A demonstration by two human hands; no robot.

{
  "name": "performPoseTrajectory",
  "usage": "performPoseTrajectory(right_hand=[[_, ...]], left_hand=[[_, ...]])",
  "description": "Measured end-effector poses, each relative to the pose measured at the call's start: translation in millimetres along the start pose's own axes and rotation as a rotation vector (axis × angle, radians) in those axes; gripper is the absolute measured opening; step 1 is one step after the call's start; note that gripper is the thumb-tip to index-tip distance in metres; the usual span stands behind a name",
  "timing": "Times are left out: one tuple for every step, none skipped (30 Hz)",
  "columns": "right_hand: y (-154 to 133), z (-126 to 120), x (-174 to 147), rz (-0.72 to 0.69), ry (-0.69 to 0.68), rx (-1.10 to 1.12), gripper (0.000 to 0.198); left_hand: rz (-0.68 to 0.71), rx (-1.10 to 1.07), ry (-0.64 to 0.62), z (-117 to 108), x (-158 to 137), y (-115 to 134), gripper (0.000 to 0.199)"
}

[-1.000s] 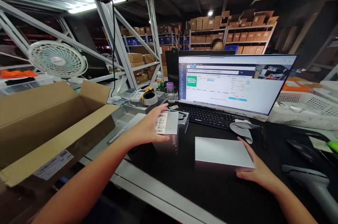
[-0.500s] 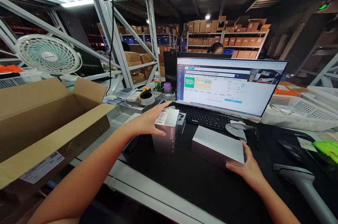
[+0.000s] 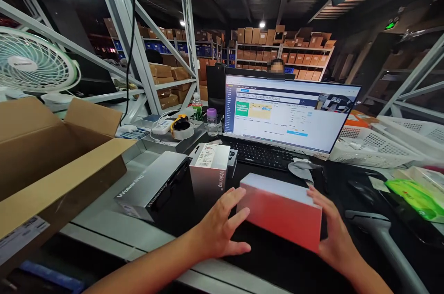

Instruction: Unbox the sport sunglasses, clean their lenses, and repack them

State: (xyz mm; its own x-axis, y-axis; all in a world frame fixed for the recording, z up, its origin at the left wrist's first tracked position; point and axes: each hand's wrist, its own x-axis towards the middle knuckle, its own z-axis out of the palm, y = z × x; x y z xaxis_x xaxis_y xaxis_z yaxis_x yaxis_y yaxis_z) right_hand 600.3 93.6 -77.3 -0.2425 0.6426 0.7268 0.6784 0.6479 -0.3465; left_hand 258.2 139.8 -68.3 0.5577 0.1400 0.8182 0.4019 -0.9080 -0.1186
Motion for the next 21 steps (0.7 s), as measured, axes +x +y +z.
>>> performPoseTrajectory(right_hand=[[-6, 0, -6, -0.144, -0.004, -0.045, 0.07], [-11, -1, -12, -0.289, -0.008, -0.092, 0.059], [-15, -1, -19, -0.418, -0.011, -0.137, 0.05], [-20, -2, -26, -0.521, -0.01, -0.178, 0.043], [-24, -2, -32, -0.6, -0.008, -0.207, 0.037], [-27, -3, -38, -0.651, -0.006, -0.225, 0.032], [-30, -4, -44, -0.68, -0.005, -0.233, 0.028], [-32, -4, -49, -0.691, -0.009, -0.236, 0.025], [-33, -5, -53, -0.693, -0.02, -0.239, 0.023], [-33, -7, -57, -0.692, -0.036, -0.245, 0.022], [-32, -8, -61, -0.688, -0.055, -0.255, 0.02], [-29, -10, -65, -0.681, -0.073, -0.272, 0.018], [-25, -13, -68, -0.667, -0.09, -0.292, 0.018], [-21, -16, -71, -0.634, -0.095, -0.316, 0.019], [-17, -19, -73, -0.568, -0.076, -0.347, 0.022], [-14, -22, -73, -0.472, -0.026, -0.385, 0.026], [-12, -25, -72, -0.353, 0.039, -0.421, 0.032], [-12, -29, -69, -0.233, 0.109, -0.449, 0.037], [-14, -31, -64, -0.13, 0.165, -0.459, 0.04], [-18, -34, -58, -0.057, 0.195, -0.448, 0.039], [-24, -36, -50, -0.018, 0.195, -0.415, 0.037]], left_hand=[[-0.038, -0.021, 0.014, 6, -4, 2, 0.071], [-0.075, -0.05, 0.024, 10, -7, 2, 0.075], [-0.112, -0.09, 0.023, 12, -8, 3, 0.08], [-0.146, -0.137, -0.002, 12, -7, 3, 0.084], [-0.179, -0.184, -0.057, 11, -6, 3, 0.088], [-0.216, -0.23, -0.139, 8, -3, 3, 0.093], [-0.259, -0.271, -0.242, 4, 0, 2, 0.099], [-0.309, -0.308, -0.339, 0, 3, 2, 0.105], [-0.358, -0.342, -0.417, -4, 6, 1, 0.109], [-0.398, -0.373, -0.464, -7, 8, 1, 0.108], [-0.428, -0.402, -0.484, -10, 8, 1, 0.102], [-0.435, -0.425, -0.486, -12, 8, 1, 0.089], [-0.412, -0.441, -0.474, -13, 7, 3, 0.071], [-0.361, -0.449, -0.455, -13, 5, 6, 0.054], [-0.296, -0.447, -0.432, -13, 2, 9, 0.038], [-0.226, -0.433, -0.403, -13, -2, 13, 0.025], [-0.16, -0.41, -0.364, -13, -5, 17, 0.016], [-0.106, -0.377, -0.317, -12, -9, 21, 0.01], [-0.069, -0.341, -0.272, -12, -11, 24, 0.01], [-0.045, -0.312, -0.237, -13, -13, 28, 0.013], [-0.029, -0.293, -0.217, -13, -14, 31, 0.016]])
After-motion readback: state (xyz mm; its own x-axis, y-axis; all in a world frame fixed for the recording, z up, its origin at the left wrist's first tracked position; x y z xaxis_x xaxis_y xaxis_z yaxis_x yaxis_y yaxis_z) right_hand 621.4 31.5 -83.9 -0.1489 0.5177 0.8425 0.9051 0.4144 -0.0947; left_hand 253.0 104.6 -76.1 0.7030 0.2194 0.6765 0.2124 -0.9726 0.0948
